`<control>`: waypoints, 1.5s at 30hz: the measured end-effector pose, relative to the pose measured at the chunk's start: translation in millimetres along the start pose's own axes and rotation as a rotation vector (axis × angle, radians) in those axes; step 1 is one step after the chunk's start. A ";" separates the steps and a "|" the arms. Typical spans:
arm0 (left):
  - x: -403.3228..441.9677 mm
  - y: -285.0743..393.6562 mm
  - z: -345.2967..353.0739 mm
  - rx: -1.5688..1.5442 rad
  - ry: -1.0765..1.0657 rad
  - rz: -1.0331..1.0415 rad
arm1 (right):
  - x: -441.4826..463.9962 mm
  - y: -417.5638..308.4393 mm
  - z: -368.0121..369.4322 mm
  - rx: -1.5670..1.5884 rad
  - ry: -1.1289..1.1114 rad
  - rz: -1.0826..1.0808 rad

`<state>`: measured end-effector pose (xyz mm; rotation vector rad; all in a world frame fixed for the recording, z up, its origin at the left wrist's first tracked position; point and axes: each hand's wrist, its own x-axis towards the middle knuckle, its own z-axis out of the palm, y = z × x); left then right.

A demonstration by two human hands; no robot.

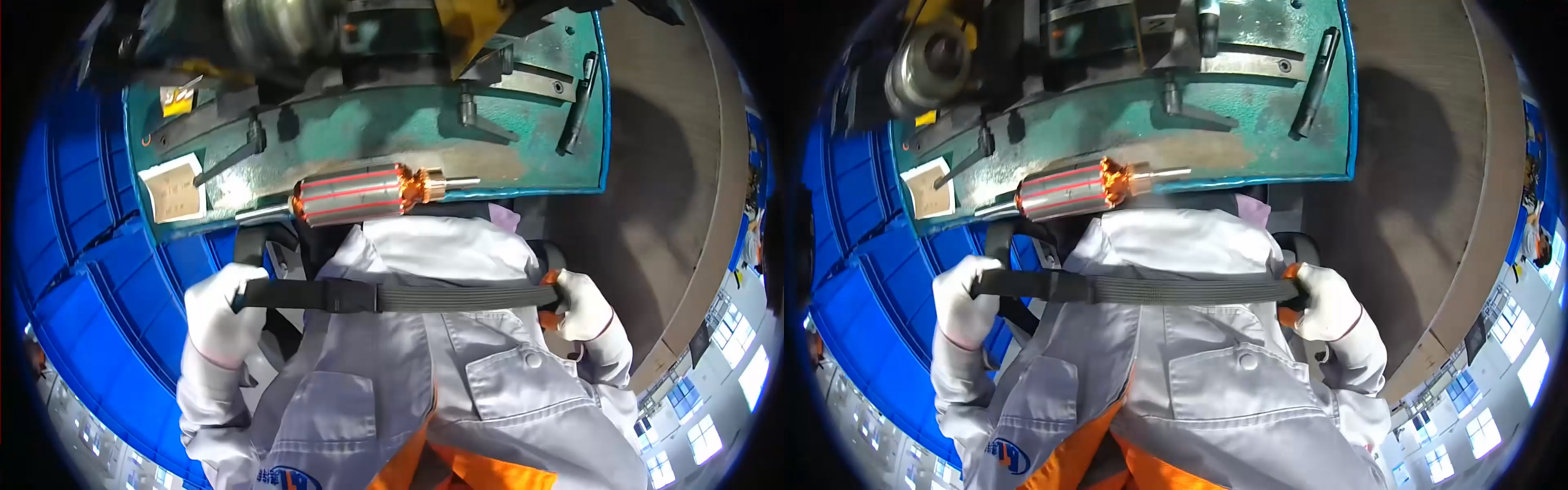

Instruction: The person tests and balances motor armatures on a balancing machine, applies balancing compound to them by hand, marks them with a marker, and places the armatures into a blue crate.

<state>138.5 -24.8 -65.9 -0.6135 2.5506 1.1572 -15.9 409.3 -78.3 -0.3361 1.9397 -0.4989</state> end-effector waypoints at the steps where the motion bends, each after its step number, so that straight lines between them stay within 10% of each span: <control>1: 3.3 3.5 -5.7 -0.005 -0.013 0.004 | 2.8 -5.7 -0.1 -0.011 -0.024 0.003; 23: 9.4 39.8 13.3 -0.235 -0.161 0.001 | 88.2 -160.1 44.2 -0.066 0.283 -1.021; 36: 19.3 54.9 44.8 -0.611 -0.282 -0.035 | 74.3 -151.0 -7.2 -0.128 0.051 -0.911; 42: 20.2 36.7 51.1 -0.652 -0.387 -0.017 | 80.1 -118.0 -12.2 0.347 -0.242 -0.697; 45: 31.6 39.6 30.8 -0.696 -0.676 -0.416 | 79.2 -126.9 -15.6 0.313 -0.233 -0.530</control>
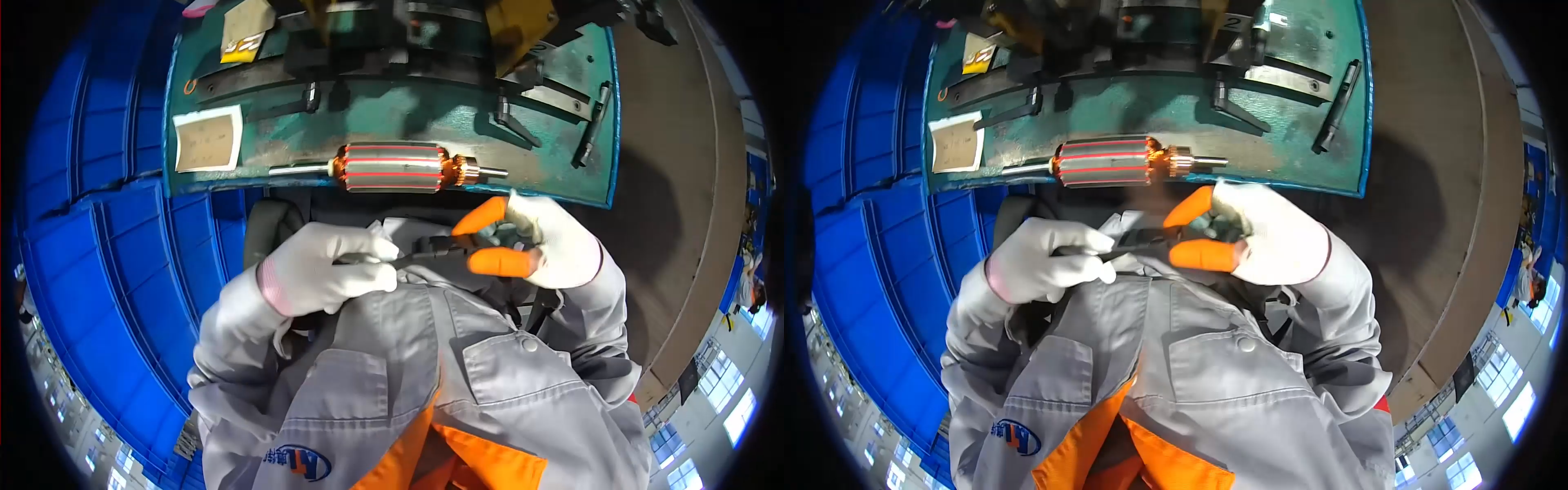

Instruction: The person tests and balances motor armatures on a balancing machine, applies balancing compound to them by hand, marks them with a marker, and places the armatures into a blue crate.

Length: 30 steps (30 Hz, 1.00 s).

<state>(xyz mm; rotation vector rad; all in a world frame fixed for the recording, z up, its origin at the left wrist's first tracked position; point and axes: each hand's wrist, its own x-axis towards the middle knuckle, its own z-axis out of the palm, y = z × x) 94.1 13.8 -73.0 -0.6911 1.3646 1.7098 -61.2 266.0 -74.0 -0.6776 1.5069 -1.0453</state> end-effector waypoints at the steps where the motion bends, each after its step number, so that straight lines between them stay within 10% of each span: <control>1: -0.7 3.7 0.5 0.050 0.043 0.010 | 2.0 5.4 4.7 0.265 0.062 0.064; 12: 10.9 -14.5 -43.5 0.722 -0.204 0.549 | 12.8 0.5 16.7 0.190 0.045 0.191; 17: 15.4 -36.7 -51.8 0.481 -0.239 0.627 | 22.0 -11.5 16.0 0.078 -0.058 0.155; 20: 1.3 -18.9 -39.0 0.605 -0.152 0.596 | 24.1 -5.9 14.4 -0.014 -0.101 0.093; 22: 5.9 -28.5 -29.4 0.925 0.010 1.021 | 26.2 -3.8 17.3 -0.039 -0.104 -0.024; 23: -1.9 -24.0 -14.3 0.864 0.120 0.768 | 27.4 0.0 18.1 -0.036 -0.098 -0.063; 30: -9.5 -28.2 10.9 1.356 0.462 0.906 | 31.8 -11.6 35.1 -0.459 -0.034 -0.299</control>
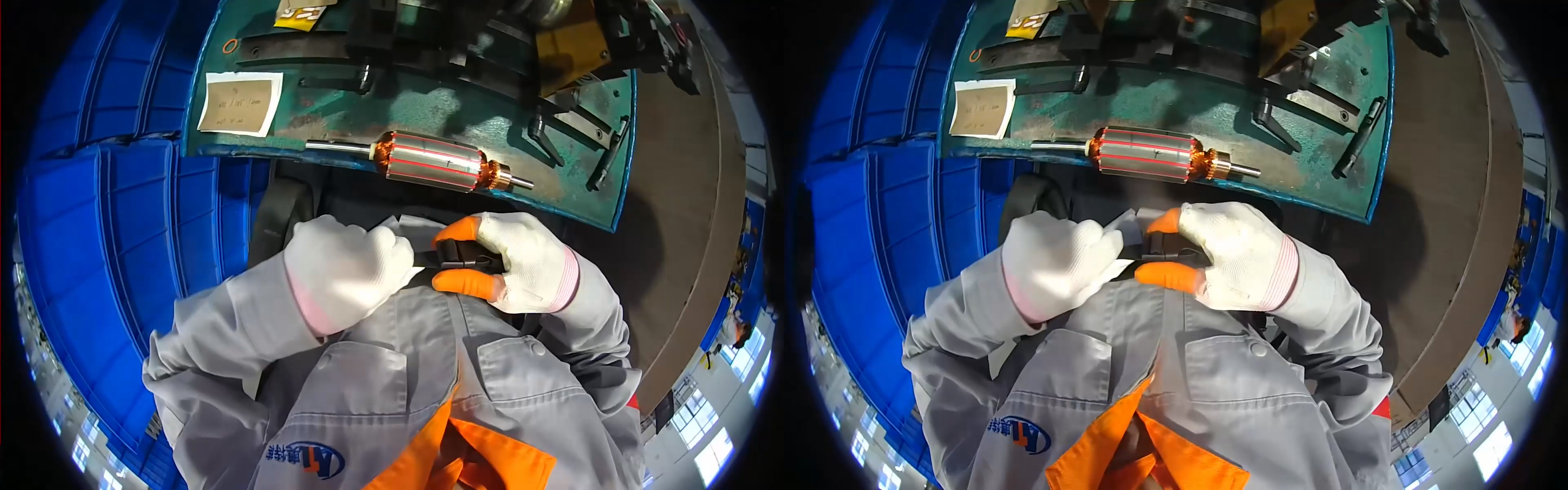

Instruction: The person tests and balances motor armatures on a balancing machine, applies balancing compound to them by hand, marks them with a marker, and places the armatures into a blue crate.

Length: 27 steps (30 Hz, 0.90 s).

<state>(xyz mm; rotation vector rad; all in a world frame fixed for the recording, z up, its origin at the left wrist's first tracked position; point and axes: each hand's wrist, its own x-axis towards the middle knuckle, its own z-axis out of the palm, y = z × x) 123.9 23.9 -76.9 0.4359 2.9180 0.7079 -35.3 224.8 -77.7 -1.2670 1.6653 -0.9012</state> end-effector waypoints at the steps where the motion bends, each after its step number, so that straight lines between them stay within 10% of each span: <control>1: -3.3 1.0 -0.8 0.041 0.027 0.001 | -0.6 -0.5 0.4 -0.015 0.026 -0.025; 17: -28.2 12.0 -9.9 0.285 0.014 0.073 | -24.3 4.1 12.7 -0.095 0.192 -0.228; 27: -55.8 -2.4 15.4 0.054 -0.262 -0.112 | -29.0 33.4 36.6 0.077 -0.034 0.045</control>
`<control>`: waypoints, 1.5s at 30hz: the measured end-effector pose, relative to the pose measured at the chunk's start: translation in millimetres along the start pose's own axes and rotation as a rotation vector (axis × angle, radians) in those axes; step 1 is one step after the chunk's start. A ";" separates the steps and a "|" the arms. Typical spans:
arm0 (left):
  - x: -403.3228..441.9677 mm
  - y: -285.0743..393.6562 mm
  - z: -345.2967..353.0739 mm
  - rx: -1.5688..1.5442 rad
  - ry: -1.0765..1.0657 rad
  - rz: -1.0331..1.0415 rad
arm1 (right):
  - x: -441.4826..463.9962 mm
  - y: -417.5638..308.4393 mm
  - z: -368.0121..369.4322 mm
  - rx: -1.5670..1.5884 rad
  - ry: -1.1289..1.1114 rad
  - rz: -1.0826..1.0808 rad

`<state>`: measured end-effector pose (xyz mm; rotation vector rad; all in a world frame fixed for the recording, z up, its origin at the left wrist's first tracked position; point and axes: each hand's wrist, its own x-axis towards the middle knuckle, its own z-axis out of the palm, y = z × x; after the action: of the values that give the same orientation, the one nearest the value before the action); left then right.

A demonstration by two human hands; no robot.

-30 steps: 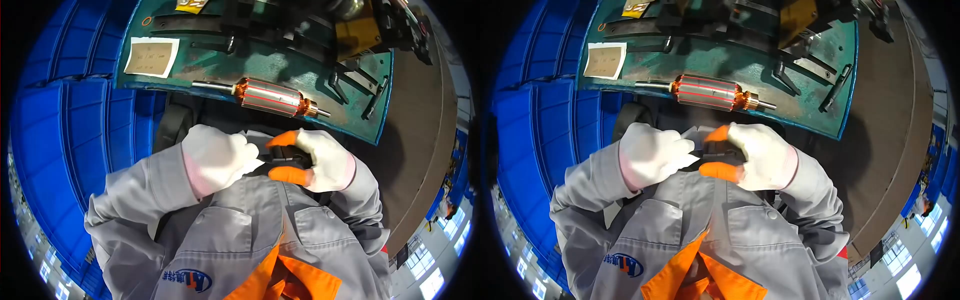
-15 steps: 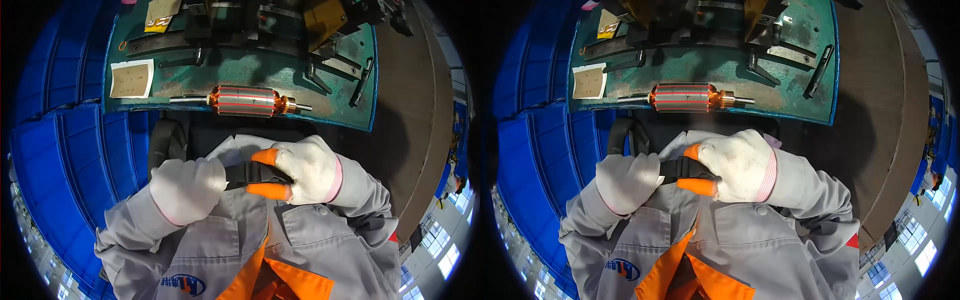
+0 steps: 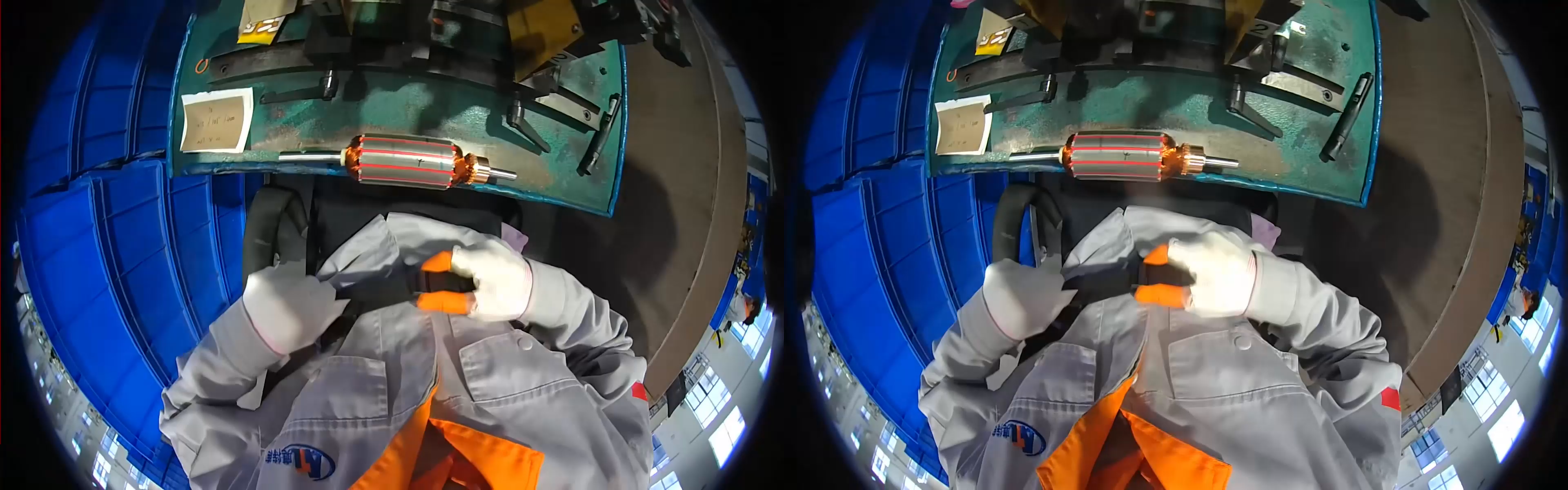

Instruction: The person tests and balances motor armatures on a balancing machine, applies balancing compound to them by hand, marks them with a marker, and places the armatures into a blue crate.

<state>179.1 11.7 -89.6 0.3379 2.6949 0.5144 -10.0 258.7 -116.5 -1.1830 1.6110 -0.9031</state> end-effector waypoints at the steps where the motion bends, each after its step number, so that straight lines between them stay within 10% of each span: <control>1: -1.8 -0.8 5.1 -0.045 -0.048 -0.057 | 0.7 4.8 2.7 -0.003 -0.019 0.034; 11: 29.9 4.3 -8.9 -0.584 0.225 -0.264 | 36.0 27.3 -3.4 0.279 -0.090 0.015; 16: 54.5 0.1 11.3 -0.359 0.126 -0.127 | 40.6 11.8 -25.7 0.206 -0.205 -0.024; 20: 62.0 12.7 -17.4 -0.410 0.206 -0.255 | 28.2 25.5 -27.4 0.428 -0.310 0.357; 22: 55.1 7.1 -25.6 -0.297 0.095 -0.204 | 23.5 67.2 -9.6 0.478 -0.258 -0.003; 27: 36.1 -2.9 -3.6 -0.401 0.258 -0.351 | -6.3 52.6 -32.5 0.688 -0.225 0.154; 38: 33.2 1.1 -6.6 -0.179 0.182 -0.234 | -45.4 8.1 -19.2 -0.529 0.155 0.104; 45: 2.4 -8.0 -2.6 -0.339 0.047 -0.244 | -81.3 9.5 -14.0 -0.718 0.387 0.236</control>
<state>174.6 4.4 -91.3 -0.0963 2.5800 0.8924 -16.1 340.1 -100.8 -1.2876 2.4562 -0.4101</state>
